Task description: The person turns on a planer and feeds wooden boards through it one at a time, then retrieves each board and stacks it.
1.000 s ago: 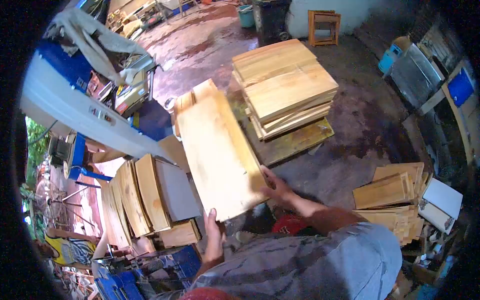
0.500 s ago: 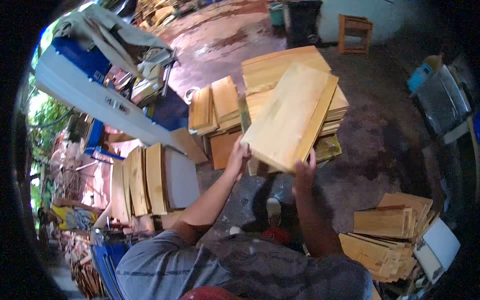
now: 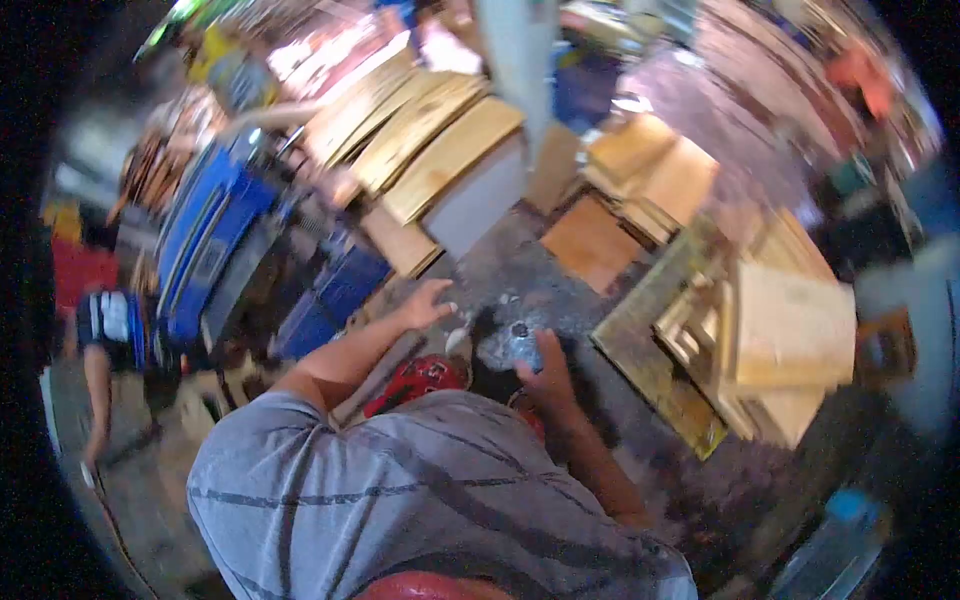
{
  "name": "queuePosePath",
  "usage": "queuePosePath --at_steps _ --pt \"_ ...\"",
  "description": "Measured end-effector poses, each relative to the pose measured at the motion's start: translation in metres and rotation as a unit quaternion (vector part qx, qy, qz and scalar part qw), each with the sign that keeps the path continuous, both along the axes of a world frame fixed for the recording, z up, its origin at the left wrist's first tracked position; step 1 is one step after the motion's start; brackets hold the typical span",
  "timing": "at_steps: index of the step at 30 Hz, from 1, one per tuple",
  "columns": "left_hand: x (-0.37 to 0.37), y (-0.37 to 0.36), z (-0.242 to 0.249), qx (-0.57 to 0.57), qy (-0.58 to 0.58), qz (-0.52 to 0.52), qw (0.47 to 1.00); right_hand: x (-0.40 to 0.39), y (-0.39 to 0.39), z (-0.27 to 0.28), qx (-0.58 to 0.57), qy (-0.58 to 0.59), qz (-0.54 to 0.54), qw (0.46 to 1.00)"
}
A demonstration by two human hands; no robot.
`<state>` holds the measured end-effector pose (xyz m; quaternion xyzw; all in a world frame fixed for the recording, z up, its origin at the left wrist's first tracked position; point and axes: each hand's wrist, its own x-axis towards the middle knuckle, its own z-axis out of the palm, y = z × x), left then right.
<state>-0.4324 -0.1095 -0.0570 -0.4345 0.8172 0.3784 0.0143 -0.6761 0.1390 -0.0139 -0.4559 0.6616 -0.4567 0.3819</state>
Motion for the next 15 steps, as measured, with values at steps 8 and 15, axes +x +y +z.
queuePosePath --at_steps 8,15 --pt "0.134 -0.031 -0.067 0.143 0.130 0.428 0.883 0.022 -0.186 -0.009 0.073 0.201 0.213 0.953" --pt "0.116 -0.145 -0.200 0.227 0.181 0.587 0.756 0.119 -0.361 -0.041 0.044 0.244 0.279 0.928"
